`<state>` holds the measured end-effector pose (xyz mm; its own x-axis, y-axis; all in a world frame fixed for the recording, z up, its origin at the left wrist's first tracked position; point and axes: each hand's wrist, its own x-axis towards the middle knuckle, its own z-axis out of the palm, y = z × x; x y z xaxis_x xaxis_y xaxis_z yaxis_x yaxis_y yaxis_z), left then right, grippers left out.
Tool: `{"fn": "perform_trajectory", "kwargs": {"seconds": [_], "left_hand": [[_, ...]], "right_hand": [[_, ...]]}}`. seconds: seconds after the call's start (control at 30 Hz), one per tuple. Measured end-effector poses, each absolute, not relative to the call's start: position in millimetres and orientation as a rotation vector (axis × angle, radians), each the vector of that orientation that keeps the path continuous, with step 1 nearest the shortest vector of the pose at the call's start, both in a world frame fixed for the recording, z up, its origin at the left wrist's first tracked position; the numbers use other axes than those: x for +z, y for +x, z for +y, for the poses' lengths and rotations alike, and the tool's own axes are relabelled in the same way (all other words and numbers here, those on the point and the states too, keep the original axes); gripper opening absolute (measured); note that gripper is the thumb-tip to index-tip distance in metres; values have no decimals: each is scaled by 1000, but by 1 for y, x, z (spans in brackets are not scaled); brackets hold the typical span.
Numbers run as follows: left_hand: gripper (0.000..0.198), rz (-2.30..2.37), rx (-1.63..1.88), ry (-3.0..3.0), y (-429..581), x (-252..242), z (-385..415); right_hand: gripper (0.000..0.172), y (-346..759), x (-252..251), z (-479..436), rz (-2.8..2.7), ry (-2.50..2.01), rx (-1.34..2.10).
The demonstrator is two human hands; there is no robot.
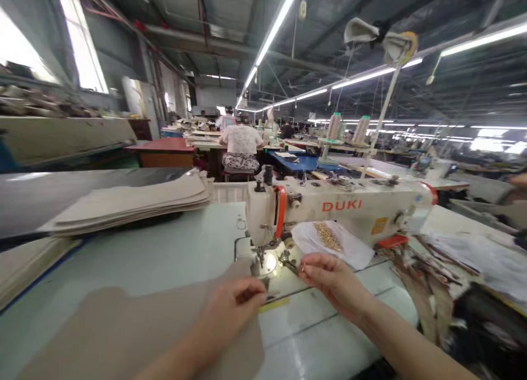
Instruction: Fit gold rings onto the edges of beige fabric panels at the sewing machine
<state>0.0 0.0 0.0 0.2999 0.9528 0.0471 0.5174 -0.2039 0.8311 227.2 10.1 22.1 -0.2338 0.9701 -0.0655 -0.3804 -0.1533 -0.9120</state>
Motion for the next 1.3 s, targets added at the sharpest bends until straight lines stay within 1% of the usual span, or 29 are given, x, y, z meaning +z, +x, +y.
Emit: {"fn": "perform_trajectory", "kwargs": {"seconds": [0.17, 0.37, 0.53, 0.7, 0.83, 1.1, 1.3], "left_hand": [[20, 1350, 944, 1838, 2, 7, -6], [18, 1306, 1078, 1845, 0, 10, -5], [18, 1352, 1094, 1850, -1, 10, -5], [14, 1316, 1133, 2024, -1, 8, -6], [14, 1257, 1198, 2166, -1, 4, -6], [14, 1220, 1206, 2305, -4, -5, -4], [16, 1243, 1118, 2453, -5, -9, -2]], "right_hand": [[27, 201, 10, 6, -1018, -863, 1682], [30, 186, 4, 10, -1111, -921, 1621], [35, 183, 3, 15, -1059, -1004, 1580], [35, 181, 9, 15, -1222, -1061, 1506], [35, 180, 13, 13, -1247, -1077, 1605], [43, 178, 16, 12, -1125, -1091, 1714], [39, 175, 18, 16, -1113, -1114, 1719]]}}
